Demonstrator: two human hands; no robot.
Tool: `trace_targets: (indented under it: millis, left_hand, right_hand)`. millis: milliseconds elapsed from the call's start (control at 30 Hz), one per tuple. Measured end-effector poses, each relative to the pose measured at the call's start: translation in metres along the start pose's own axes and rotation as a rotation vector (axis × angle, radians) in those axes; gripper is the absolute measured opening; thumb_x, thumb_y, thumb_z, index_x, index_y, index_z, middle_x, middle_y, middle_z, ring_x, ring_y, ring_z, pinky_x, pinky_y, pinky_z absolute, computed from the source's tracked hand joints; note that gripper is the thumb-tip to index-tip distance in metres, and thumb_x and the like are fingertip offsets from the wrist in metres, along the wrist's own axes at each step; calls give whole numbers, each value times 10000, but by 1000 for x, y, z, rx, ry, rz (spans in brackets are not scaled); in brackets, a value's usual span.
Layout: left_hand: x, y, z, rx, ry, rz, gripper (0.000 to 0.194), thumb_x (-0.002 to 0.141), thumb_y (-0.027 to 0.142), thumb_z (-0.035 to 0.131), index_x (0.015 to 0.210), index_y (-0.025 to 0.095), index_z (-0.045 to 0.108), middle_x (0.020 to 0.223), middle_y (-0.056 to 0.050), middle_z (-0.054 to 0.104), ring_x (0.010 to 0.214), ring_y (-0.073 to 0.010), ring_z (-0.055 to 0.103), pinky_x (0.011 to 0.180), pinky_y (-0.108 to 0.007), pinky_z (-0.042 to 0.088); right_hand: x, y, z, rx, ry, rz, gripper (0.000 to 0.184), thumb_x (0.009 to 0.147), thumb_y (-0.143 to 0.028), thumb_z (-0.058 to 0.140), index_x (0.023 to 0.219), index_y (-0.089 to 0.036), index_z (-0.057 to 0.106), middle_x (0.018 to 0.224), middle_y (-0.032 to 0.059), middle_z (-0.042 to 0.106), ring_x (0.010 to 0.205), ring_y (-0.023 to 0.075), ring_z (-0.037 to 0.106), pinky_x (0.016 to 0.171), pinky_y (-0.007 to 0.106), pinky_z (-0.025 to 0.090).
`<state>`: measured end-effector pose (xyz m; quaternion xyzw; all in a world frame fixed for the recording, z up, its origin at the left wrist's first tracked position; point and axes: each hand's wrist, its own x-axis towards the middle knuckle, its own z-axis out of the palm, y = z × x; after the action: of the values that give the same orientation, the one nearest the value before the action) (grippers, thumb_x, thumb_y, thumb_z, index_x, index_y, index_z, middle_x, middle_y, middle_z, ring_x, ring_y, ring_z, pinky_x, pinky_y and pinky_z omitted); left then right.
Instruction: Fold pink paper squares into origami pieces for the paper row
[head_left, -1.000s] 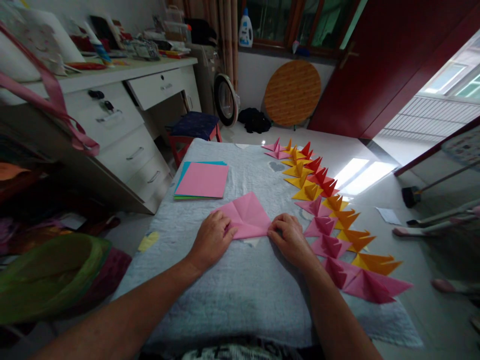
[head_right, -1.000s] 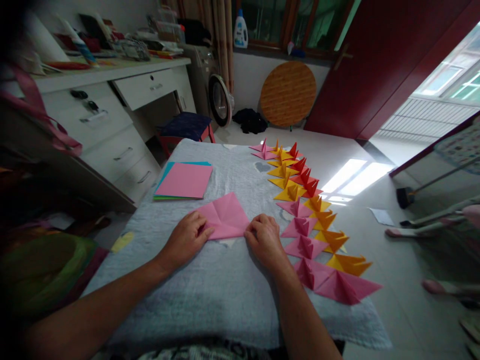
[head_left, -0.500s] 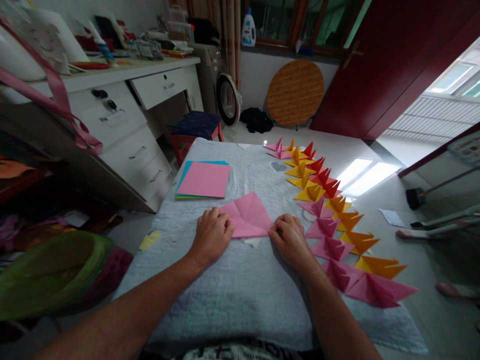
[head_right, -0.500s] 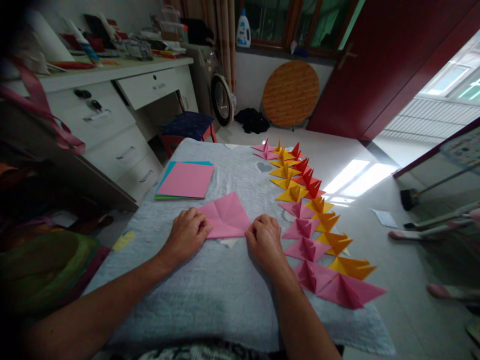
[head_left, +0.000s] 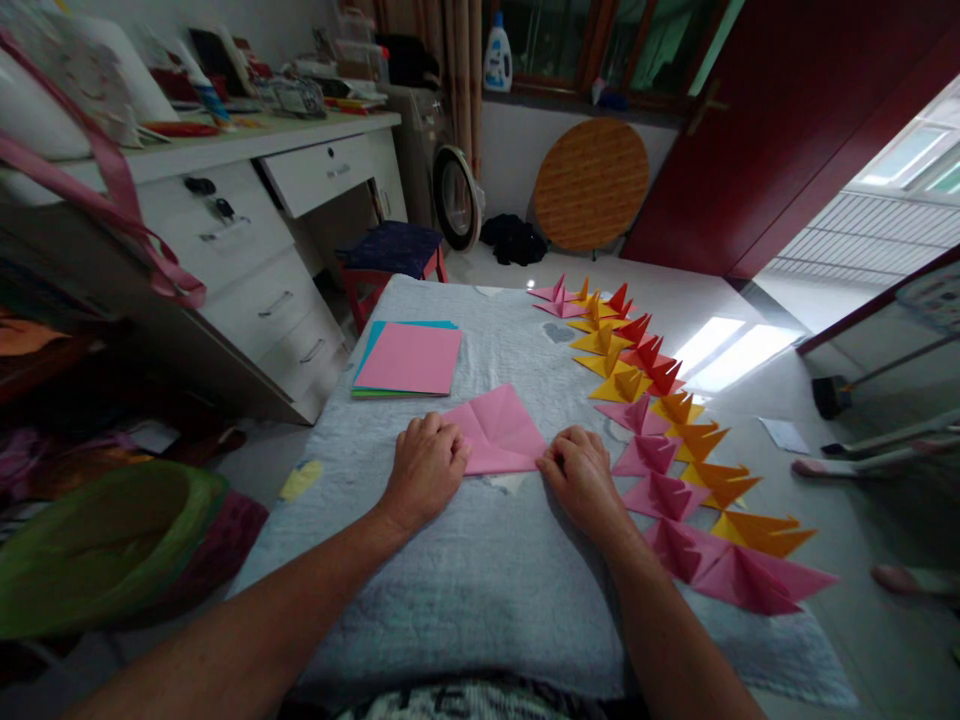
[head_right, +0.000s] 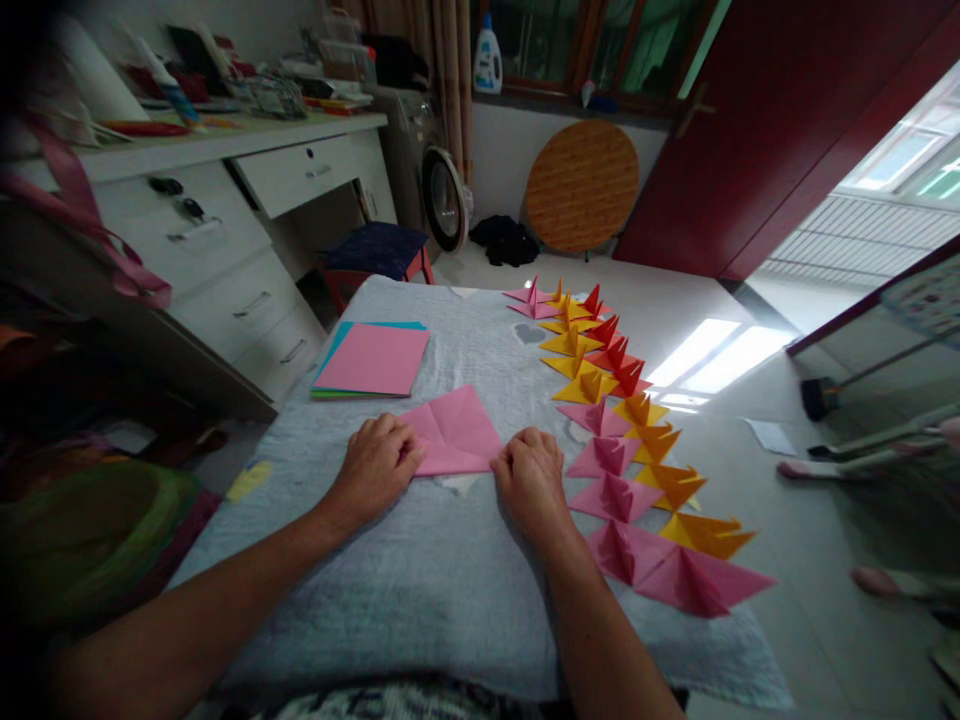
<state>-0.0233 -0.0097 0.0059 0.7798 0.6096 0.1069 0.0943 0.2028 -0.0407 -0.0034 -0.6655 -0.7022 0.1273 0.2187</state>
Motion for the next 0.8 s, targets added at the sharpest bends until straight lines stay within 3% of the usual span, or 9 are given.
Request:
trace_targets:
  millis: [800]
  left_hand:
    - [-4,1,-4,32,-13,-49,215,931,297,511,855,180,675,1065,-101,599,1013,-295,512,858,-430,422]
  right_hand:
    - [1,4,0,2,-6,0,169,844,-215,664,680,-202,625,896,64,643,912,239,539,818,362,379]
